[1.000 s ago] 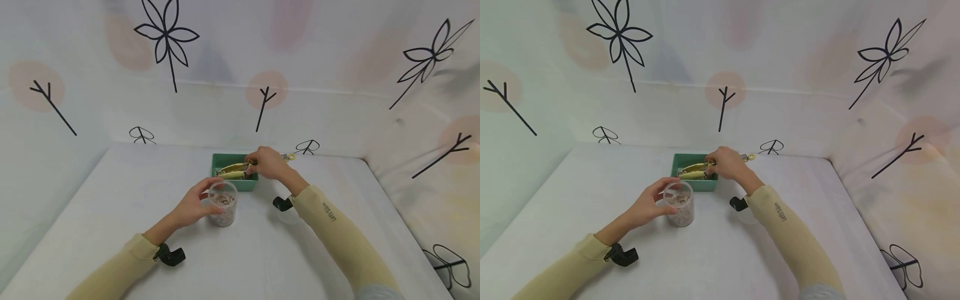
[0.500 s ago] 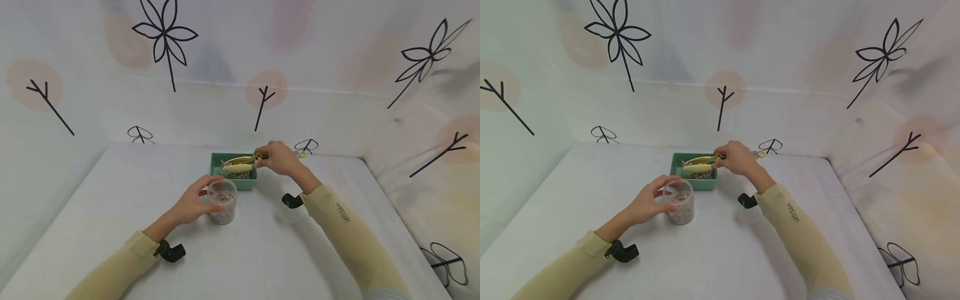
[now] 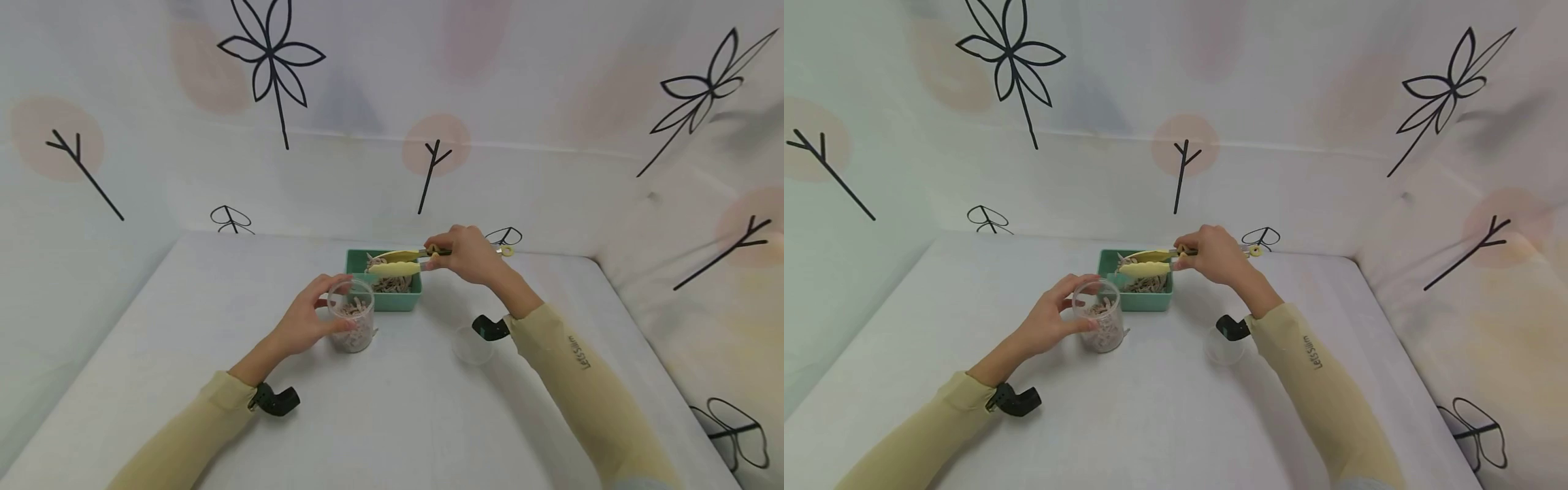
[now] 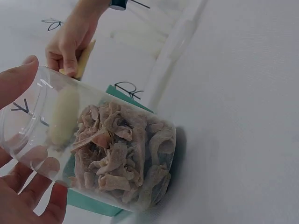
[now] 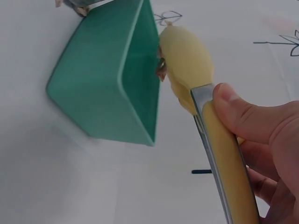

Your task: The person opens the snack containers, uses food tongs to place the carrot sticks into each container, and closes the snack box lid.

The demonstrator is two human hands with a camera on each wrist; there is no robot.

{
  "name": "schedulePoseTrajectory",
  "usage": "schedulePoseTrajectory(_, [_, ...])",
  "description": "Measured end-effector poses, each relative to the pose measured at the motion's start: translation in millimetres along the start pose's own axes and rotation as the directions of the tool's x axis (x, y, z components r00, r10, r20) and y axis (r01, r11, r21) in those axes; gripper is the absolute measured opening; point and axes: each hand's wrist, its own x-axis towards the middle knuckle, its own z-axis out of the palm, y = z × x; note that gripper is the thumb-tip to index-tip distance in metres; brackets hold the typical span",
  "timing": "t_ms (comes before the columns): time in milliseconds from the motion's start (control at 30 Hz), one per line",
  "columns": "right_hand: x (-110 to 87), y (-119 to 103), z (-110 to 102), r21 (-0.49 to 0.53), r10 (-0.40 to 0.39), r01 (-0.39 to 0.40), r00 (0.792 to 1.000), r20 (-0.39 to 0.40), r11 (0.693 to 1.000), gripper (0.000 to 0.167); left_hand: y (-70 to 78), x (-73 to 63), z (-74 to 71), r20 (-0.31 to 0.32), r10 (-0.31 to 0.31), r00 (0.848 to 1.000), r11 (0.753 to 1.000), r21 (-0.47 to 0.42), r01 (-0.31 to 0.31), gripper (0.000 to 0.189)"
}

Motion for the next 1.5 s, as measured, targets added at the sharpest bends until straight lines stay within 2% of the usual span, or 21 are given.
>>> schedulePoseTrajectory(233, [-5.2,-12,-17,0.013,-0.028,0.028,0.999,-0.038,1.0,0.035,-2.3,0.0,2.2,0.003,-0.035,0.999,0.999,-0.017,0.035,0.076])
schedulePoseTrajectory(500, [-13.4,-32,-34,0.07,-0.067,0.074,0.993,-0.099,0.995,0.036,-3.0,-0.8,3.2,0.009,-0.038,0.999,0.999,-0.024,0.039,0.076])
schedulePoseTrajectory(633, [-17.8,-40,-35,0.106,-0.077,0.084,0.995,-0.068,0.991,0.035,-3.5,-1.3,4.2,0.008,-0.043,0.999,0.997,-0.056,0.044,0.074])
schedulePoseTrajectory(867, [-24.8,-46,-28,0.122,-0.131,0.132,0.991,-0.022,0.984,0.033,-4.3,-1.4,5.9,0.01,-0.095,0.995,0.992,-0.078,0.096,0.078])
schedulePoseTrajectory(1300, [-25.6,-50,-19,0.105,-0.198,0.196,0.98,0.008,0.975,0.034,-3.6,-1.7,4.4,0.016,-0.076,0.997,0.993,-0.095,0.077,0.074])
schedulePoseTrajectory(1500, [-23.8,-54,-20,0.091,-0.196,0.192,0.98,0.034,0.977,0.036,-3.8,-1.9,4.4,0.018,-0.069,0.997,0.993,-0.094,0.07,0.075])
